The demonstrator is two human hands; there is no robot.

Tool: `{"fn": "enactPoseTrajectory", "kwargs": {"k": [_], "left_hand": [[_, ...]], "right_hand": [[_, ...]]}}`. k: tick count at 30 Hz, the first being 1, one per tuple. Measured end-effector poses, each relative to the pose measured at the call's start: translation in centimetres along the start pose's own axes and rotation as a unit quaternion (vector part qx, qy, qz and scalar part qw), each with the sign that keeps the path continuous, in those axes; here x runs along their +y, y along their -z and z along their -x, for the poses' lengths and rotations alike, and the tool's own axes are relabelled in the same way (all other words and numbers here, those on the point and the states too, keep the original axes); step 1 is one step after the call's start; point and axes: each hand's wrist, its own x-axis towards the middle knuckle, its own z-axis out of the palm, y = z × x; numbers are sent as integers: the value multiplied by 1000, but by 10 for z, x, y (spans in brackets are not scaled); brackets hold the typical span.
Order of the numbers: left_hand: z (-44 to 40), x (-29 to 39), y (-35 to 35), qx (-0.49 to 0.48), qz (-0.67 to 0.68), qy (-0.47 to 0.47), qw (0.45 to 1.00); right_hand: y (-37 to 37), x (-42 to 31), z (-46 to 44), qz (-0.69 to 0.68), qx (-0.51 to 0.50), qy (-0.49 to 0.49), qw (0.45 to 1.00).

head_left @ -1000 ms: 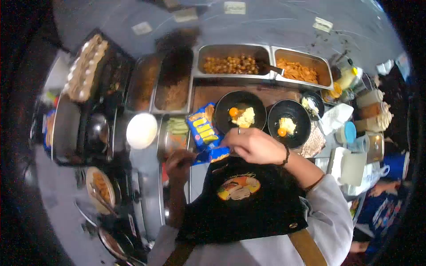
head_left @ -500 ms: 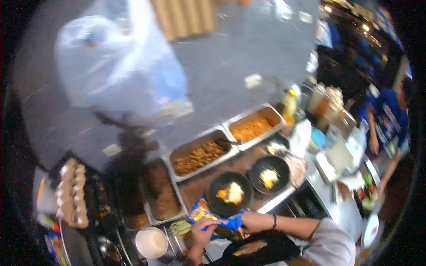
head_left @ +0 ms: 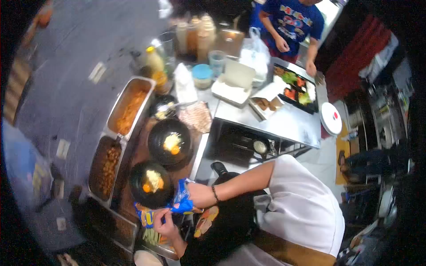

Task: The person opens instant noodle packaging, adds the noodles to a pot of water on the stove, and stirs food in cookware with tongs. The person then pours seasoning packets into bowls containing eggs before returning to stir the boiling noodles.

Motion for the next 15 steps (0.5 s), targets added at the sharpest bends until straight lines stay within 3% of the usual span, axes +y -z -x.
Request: {"fn": "enactPoseTrajectory", "kwargs": {"k": [3, 4, 5, 7, 8, 11, 12, 13, 15], "left_hand": [[-8, 5, -20, -36, -17, -6, 999], [-10, 5, -26, -45, -19, -18, 999], [-13, 6, -32, -54, -18, -25, 998], [-22, 10, -49, -79, -10, -62, 995], [-24, 14, -59, -79, -4, -53, 995], [-29, 0, -80, -78, 0, 1, 997], [-31, -3, -85, -85, -13, -17, 996], [-33, -4, -91, -92, -12, -21, 995], [-35, -3, -102, -83, 33, 34, 995]], "right_hand": [[13, 14, 16, -92, 51, -13, 994], [32, 20, 23, -26, -96, -3, 995], [30, 27, 31, -19, -87, -6, 996], [18, 46, 47, -174, 14, -35, 984], [81, 20, 34, -251, -38, -114, 961], [45, 54, 58, -294, 4, -135, 946], [46, 61, 65, -229, -50, -144, 961], [46, 67, 68, -225, -42, -147, 962], [39, 78, 76, -85, -54, -98, 990]]}}
